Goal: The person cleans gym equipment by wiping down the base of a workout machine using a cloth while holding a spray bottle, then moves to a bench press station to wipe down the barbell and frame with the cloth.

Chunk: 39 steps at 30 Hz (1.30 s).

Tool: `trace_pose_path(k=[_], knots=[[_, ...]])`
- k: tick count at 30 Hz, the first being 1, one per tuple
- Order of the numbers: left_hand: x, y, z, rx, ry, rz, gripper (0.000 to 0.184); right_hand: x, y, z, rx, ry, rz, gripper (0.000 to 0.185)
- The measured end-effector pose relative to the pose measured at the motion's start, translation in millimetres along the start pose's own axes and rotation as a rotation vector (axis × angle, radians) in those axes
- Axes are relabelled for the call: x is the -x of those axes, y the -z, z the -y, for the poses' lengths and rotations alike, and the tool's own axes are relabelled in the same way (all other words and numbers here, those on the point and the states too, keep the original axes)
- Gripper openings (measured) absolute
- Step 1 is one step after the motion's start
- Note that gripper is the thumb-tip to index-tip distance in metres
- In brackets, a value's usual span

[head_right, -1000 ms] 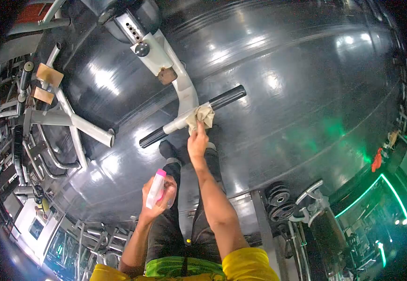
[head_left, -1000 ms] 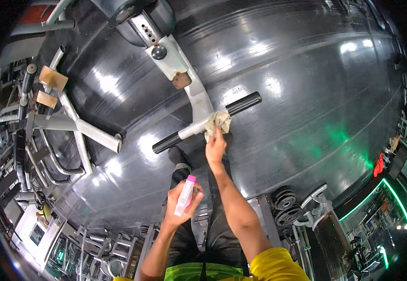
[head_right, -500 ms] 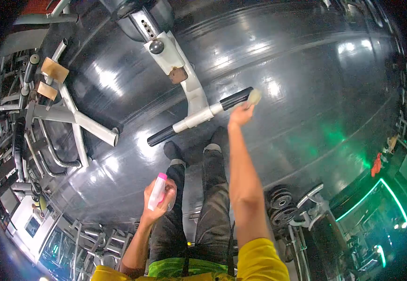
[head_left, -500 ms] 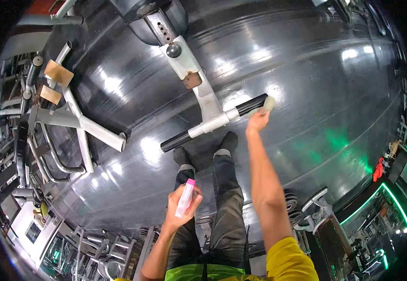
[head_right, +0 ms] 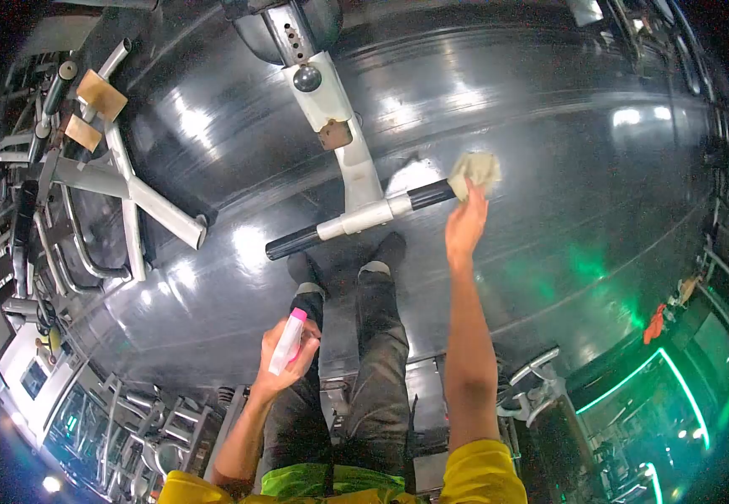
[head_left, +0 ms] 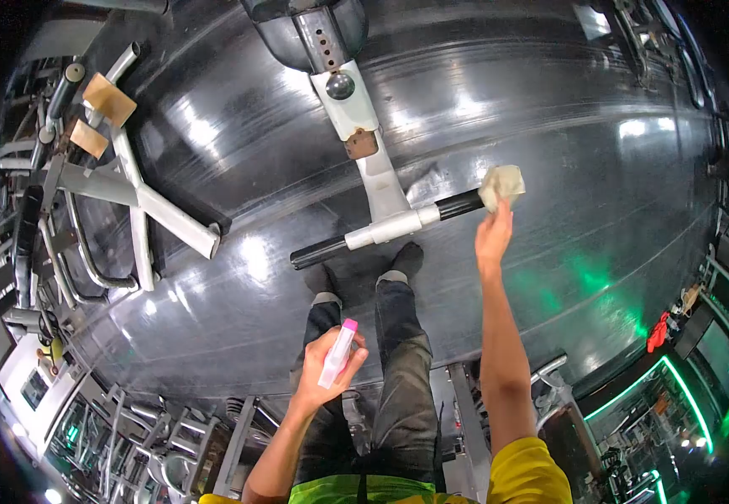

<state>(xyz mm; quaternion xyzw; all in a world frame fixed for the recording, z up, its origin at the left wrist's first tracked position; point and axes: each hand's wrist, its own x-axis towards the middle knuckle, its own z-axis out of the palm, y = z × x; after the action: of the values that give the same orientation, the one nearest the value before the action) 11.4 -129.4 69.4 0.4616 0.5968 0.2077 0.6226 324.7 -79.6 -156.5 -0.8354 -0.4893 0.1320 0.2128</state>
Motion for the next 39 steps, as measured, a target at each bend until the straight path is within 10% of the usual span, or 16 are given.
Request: trace_pose_path(k=[8,10,11,17,19,24,30,39], knots=[[-12.7,-5.0,4.5,-0.014,-0.056,-0.033,0.015,55.5,-48.7,83.7,-0.028,0.274,0.486,0.038],[-15.5,-4.9,0.0,0.007,-0.027,-0.041,0.014,22.3,-44.2,87.1,-0.284,-0.176,0.683,0.033],[-16.2,-5.4,0.8,0.012,-0.027,-0.045,0.014,9.2,-66.2,45.9,-0.387,0.069,0.654,0.033],[-17.9,-2.9,4.5,0.046,0.068,-0.070,0.014,-94.1,-8.3,12.8,0.053,0.355,0.420,0.028],[-20.2,-4.6,8.4,0.081,0.031,-0.098,0.014,-103.1,-6.3,7.7,0.440,0.254,0.848,0.030],[-22.5,-3.2,12.7,0.057,0.037,-0.112,0.014,-80.7,-50.2,38.0,0.461,0.281,1.133,0.036],[-33.4,-9.9,22.3,0.020,0.087,-0.141,0.014,-19.9,-60.4,67.6,0.173,0.244,0.961,0.036],[-101.5,-59.7,99.8,-0.014,0.279,-0.140,0.019,-59.2,-8.2,23.0,-0.693,-0.375,0.322,0.032]])
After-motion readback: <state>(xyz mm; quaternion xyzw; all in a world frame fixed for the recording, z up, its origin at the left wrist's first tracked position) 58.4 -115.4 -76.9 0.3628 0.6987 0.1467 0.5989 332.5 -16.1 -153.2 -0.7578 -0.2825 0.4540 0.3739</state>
